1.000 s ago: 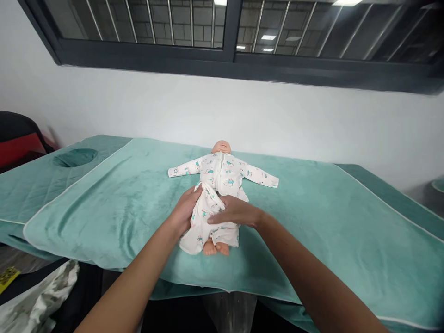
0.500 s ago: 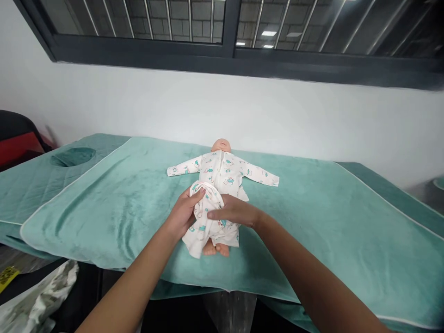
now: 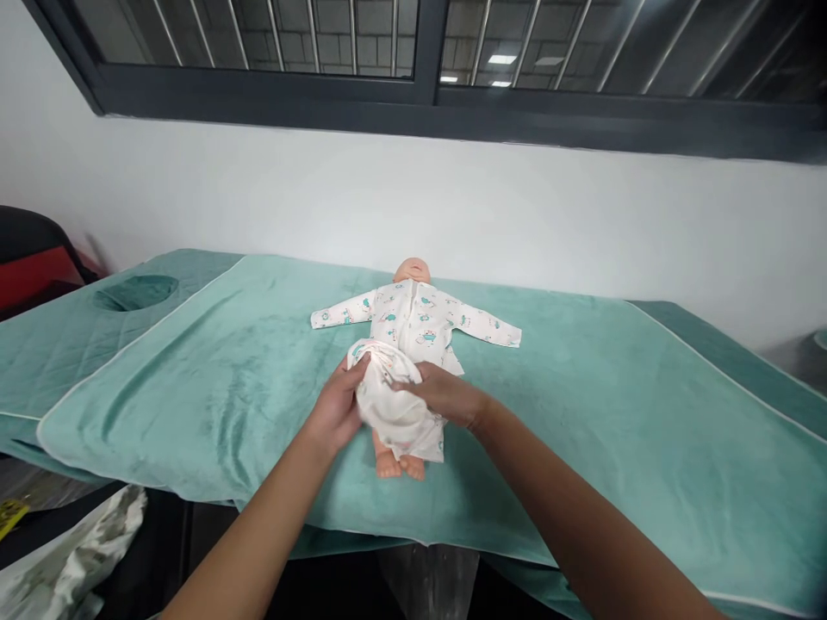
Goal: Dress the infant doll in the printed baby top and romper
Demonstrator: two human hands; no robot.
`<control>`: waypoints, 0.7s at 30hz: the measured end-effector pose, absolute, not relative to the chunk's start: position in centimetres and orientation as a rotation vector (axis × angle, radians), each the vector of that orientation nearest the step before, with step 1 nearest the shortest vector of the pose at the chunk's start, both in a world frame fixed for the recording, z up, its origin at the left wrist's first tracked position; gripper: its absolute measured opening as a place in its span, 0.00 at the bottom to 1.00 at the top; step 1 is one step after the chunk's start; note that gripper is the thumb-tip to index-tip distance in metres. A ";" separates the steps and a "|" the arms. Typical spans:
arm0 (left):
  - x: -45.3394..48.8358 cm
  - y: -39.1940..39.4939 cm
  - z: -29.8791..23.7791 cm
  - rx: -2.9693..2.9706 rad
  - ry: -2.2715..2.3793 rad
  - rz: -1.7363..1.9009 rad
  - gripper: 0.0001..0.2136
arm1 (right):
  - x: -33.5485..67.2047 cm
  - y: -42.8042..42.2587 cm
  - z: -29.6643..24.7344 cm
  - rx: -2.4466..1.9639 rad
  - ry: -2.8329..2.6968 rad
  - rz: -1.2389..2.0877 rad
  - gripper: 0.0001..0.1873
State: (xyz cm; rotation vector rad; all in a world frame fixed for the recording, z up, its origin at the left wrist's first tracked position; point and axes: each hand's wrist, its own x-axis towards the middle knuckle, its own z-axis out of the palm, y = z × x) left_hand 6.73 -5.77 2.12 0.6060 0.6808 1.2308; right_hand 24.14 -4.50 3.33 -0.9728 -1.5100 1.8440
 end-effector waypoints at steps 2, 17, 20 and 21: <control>7.2 -6.1 2.2 0.555 0.668 1.200 0.20 | 24.4 -4.5 3.5 -0.976 -1.609 1.917 0.24; 7.3 -6.9 1.9 0.745 0.747 1.179 0.21 | 24.2 -5.3 3.7 -0.995 -1.667 1.782 0.25; 7.9 -9.2 3.1 0.653 0.841 1.249 0.21 | 24.0 -5.3 4.4 -1.118 -1.849 1.647 0.23; 8.1 -10.2 3.2 0.612 0.884 1.287 0.22 | 23.8 -5.2 4.6 -1.128 -1.896 1.607 0.22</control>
